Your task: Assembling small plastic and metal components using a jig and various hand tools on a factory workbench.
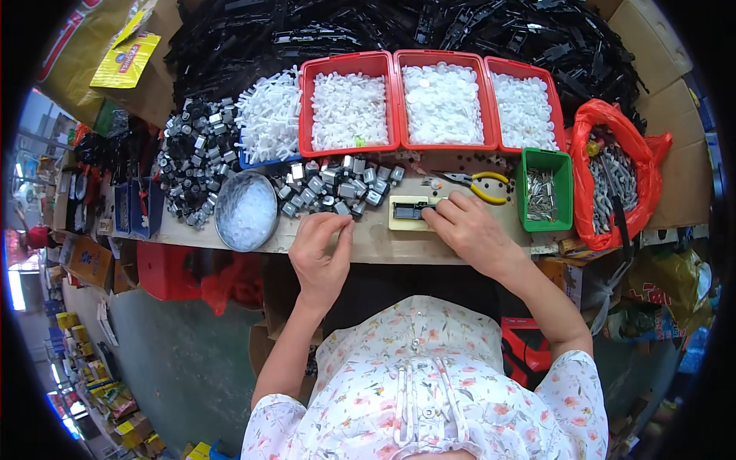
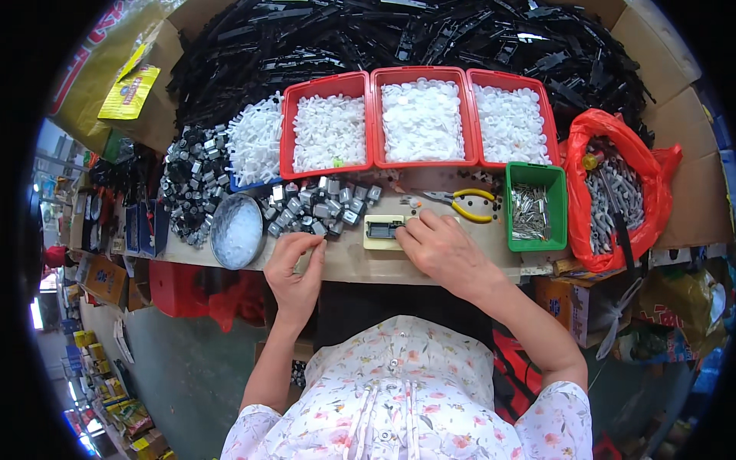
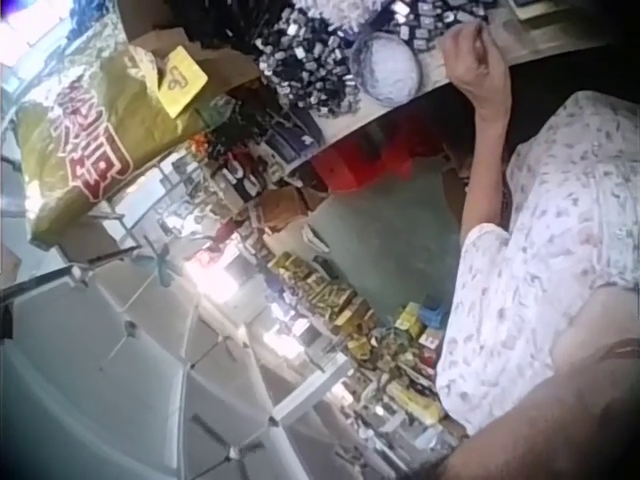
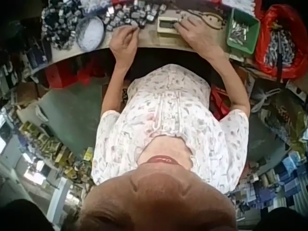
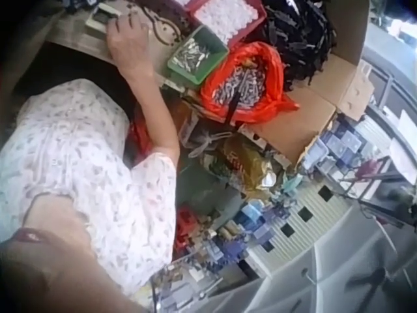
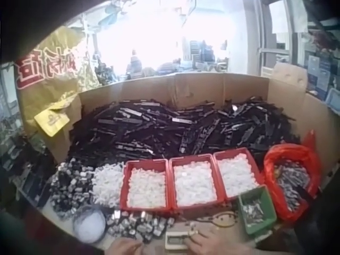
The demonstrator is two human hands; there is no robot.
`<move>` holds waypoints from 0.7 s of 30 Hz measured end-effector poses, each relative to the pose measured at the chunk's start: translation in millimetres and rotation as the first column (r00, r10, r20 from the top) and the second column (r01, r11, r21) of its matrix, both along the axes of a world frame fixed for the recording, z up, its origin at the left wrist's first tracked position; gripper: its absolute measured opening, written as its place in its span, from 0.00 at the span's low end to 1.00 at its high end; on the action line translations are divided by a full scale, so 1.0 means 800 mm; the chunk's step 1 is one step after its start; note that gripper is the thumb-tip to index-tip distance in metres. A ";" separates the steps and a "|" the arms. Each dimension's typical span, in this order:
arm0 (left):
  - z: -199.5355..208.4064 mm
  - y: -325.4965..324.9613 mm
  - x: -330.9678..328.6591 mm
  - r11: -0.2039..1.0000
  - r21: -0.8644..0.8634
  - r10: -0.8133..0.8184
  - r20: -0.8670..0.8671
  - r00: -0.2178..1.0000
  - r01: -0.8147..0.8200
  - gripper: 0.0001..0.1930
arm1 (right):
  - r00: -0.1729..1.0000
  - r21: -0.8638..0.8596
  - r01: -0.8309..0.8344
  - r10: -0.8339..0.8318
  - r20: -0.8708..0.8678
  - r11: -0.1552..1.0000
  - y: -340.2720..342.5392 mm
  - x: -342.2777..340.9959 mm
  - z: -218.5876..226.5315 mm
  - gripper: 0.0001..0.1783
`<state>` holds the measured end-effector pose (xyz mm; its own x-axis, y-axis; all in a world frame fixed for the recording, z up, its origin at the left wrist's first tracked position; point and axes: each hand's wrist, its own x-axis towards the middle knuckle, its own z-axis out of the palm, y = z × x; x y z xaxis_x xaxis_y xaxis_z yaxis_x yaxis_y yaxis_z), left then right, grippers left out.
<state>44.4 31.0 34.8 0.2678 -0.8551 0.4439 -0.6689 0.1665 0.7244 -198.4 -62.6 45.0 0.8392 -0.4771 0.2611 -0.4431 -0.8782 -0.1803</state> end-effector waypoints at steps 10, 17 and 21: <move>-0.004 -0.009 0.002 0.993 -0.113 -0.024 0.090 0.996 0.034 0.09 | 0.997 -0.063 -0.015 0.011 -0.071 0.998 0.003 0.003 0.006 0.17; -0.005 -0.015 0.016 0.992 -0.128 0.050 0.219 0.975 -0.022 0.10 | 0.975 0.091 0.042 -0.061 0.215 0.995 -0.007 0.069 0.036 0.15; -0.014 -0.020 0.016 0.991 -0.128 0.064 0.249 0.966 -0.033 0.10 | 0.959 0.217 0.027 -0.087 0.271 0.976 -0.019 0.128 0.018 0.15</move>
